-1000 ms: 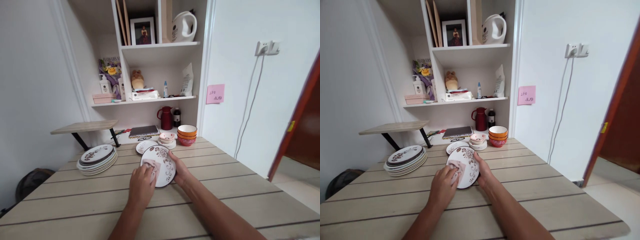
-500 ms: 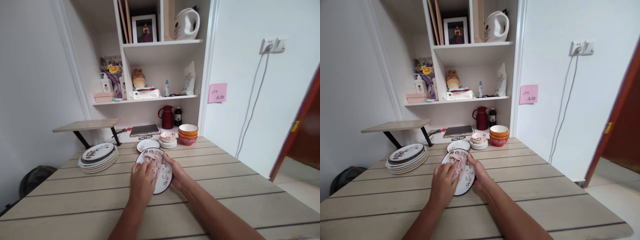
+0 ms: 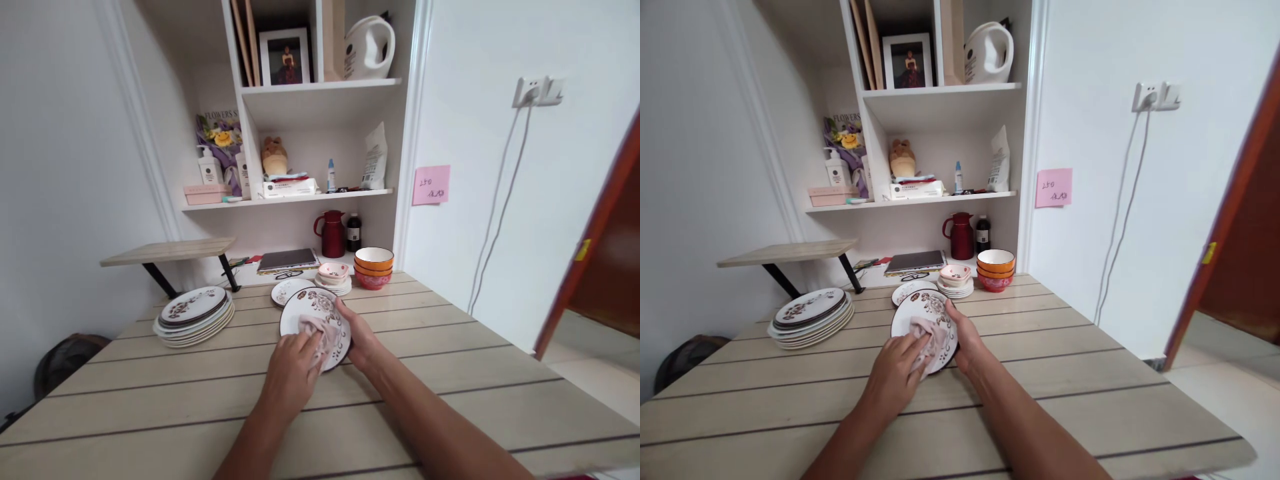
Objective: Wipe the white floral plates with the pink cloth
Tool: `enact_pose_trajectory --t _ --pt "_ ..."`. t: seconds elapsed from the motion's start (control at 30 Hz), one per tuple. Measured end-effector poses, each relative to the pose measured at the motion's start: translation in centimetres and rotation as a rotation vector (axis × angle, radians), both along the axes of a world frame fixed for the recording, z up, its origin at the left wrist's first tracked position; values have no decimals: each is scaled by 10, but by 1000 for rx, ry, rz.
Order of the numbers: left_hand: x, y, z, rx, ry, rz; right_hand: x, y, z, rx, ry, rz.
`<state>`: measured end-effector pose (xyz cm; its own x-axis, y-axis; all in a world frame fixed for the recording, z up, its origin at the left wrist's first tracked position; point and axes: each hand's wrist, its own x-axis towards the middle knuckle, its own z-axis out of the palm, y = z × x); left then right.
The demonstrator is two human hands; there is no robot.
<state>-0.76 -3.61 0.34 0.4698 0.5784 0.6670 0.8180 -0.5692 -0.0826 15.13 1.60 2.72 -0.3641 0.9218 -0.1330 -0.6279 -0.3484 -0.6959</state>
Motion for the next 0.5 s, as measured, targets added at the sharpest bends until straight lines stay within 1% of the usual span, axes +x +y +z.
enact_pose_trajectory --t 0.1,0.17,0.23,0.33,0.4,0.43,0.5 --pt "0 -1 3 -3 -8 -39 -7 -7 0 -13 -53 34" --pt "-1 0 5 20 -28 -18 -13 -12 0 -6 -81 36" --pt "-2 1 4 74 -65 66 -18 -16 -1 10 -88 46" --pt "-7 4 4 183 -133 254 -22 -19 -1 13 -79 85" --pt "-10 5 4 214 -162 353 -23 -19 -1 7 -84 89" --pt "-11 5 4 211 -168 382 -22 -18 -1 2 -87 84" --pt "-12 5 4 182 -166 398 -18 -15 -1 -16 -90 61"
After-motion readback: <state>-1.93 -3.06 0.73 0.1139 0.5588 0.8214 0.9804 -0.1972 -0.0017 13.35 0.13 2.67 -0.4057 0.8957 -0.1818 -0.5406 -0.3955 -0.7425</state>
